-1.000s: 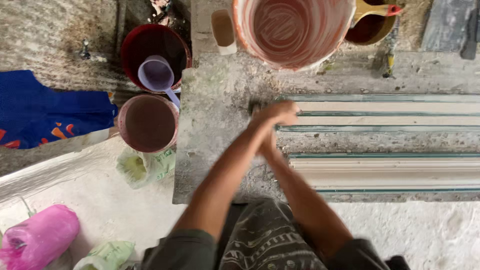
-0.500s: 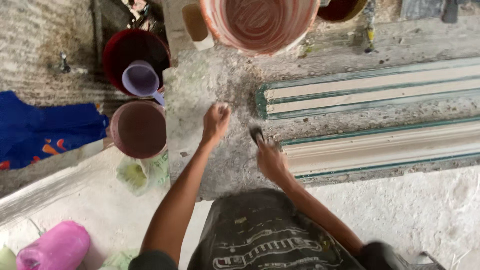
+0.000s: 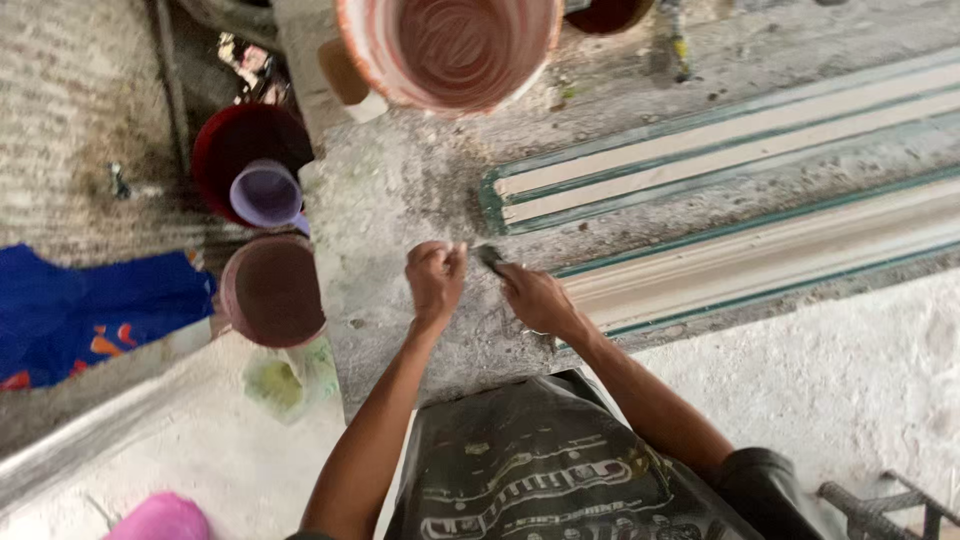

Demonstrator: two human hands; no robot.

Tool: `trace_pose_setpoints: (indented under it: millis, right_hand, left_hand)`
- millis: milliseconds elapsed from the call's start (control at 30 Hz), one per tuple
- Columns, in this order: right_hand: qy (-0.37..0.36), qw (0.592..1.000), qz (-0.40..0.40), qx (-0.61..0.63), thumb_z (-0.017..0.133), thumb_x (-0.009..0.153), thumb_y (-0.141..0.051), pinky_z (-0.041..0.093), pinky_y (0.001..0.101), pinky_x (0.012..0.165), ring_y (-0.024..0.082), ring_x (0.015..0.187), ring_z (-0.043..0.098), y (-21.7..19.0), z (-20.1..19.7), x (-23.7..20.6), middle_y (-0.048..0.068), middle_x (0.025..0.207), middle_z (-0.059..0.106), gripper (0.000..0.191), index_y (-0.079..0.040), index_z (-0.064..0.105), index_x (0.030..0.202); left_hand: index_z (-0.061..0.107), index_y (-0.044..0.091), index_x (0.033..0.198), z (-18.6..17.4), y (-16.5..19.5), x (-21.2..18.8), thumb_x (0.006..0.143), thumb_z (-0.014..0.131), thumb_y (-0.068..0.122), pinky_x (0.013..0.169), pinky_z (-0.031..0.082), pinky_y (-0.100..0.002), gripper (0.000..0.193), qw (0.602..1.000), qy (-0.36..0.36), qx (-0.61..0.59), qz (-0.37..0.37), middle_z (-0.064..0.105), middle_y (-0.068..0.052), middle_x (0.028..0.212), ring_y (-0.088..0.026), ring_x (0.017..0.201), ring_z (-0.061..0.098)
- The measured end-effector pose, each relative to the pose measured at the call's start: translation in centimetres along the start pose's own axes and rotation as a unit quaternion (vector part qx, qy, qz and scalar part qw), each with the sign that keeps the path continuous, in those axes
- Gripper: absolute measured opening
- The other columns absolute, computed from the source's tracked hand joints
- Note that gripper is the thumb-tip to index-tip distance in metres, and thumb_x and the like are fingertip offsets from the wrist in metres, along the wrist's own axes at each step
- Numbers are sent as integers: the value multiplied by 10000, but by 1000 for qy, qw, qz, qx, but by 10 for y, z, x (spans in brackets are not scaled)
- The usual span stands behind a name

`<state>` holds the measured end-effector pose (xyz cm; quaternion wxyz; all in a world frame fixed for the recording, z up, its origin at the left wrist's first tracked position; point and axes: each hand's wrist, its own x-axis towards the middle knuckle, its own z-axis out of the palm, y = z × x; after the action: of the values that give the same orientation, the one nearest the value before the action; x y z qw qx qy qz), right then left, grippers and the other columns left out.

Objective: The person uses a small hand scraper to smooth the surface of long white wood moldings laid on a workbench, running the tool along the boards and steadying them with the other hand, working section by section along the lengths.

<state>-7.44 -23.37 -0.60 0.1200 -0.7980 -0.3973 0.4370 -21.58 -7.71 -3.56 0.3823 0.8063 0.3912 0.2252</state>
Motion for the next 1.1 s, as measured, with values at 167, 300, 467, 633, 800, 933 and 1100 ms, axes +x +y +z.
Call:
trace_pose_setpoints:
  millis: [167, 300, 467, 633, 800, 933, 1100]
  right_hand:
    - [259, 877, 167, 368, 467, 1001, -199, 458, 308, 306, 171, 460, 535, 29, -12, -30, 122, 764, 597, 511, -55, 250, 1440]
    - [251, 743, 267, 561, 475, 1049, -301, 357, 285, 332, 141, 466, 427, 9, -17, -13, 100, 792, 559, 486, -132, 289, 1465]
    - [243, 740, 241, 579, 455, 1036, -217, 506, 345, 378, 207, 511, 607, -42, 7, 5, 162, 796, 605, 443, -104, 277, 1426]
    - [355, 711, 210, 569, 499, 1033, -128, 555, 355, 388, 210, 523, 641, 6, -31, 3, 117, 784, 618, 249, -57, 408, 1253]
    - [423, 641, 214, 604, 433, 1043, -170, 479, 383, 378, 230, 520, 579, 65, -72, -8, 102, 677, 581, 135, -62, 469, 1117]
    - [317, 734, 206, 564, 450, 1081, -229, 444, 415, 426, 247, 541, 556, 20, -20, -21, 111, 680, 562, 245, -11, 561, 1069]
    - [356, 640, 197, 651, 449, 1028, -247, 380, 396, 388, 216, 471, 467, 6, -12, -13, 62, 602, 462, 138, -139, 521, 983]
  left_hand:
    - [661, -39, 1045, -16, 0, -19, 891, 756, 157, 929, 468, -486, 267, 999, 28, -16, -8, 624, -202, 1099, -365, 1089, 574]
    - [652, -21, 913, -14, 2, -36, 957, 733, 231, 767, 499, -469, 268, 998, -9, -9, -65, 647, -188, 910, -346, 872, 627]
    - [590, -95, 813, -17, 4, -47, 1143, 574, 369, 717, 475, -487, 570, 969, -151, 63, -185, 568, -246, 723, -392, 689, 532]
    - [675, -56, 968, -37, -6, -55, 1085, 649, 392, 743, 534, -434, 464, 994, 31, -67, 76, 703, -165, 900, -286, 826, 676]
    - [712, -33, 910, -55, -29, -78, 1062, 579, 385, 718, 530, -398, 464, 975, -70, -50, -204, 716, -150, 806, -279, 754, 675]
    - [746, -8, 1048, -48, -38, -99, 1049, 610, 360, 839, 560, -331, 393, 974, -101, -15, -202, 771, -85, 948, -185, 890, 734]
    - [524, -50, 1374, -36, -38, -109, 947, 661, 146, 888, 546, -382, 489, 976, -38, -147, -157, 667, -157, 1096, -229, 998, 661]
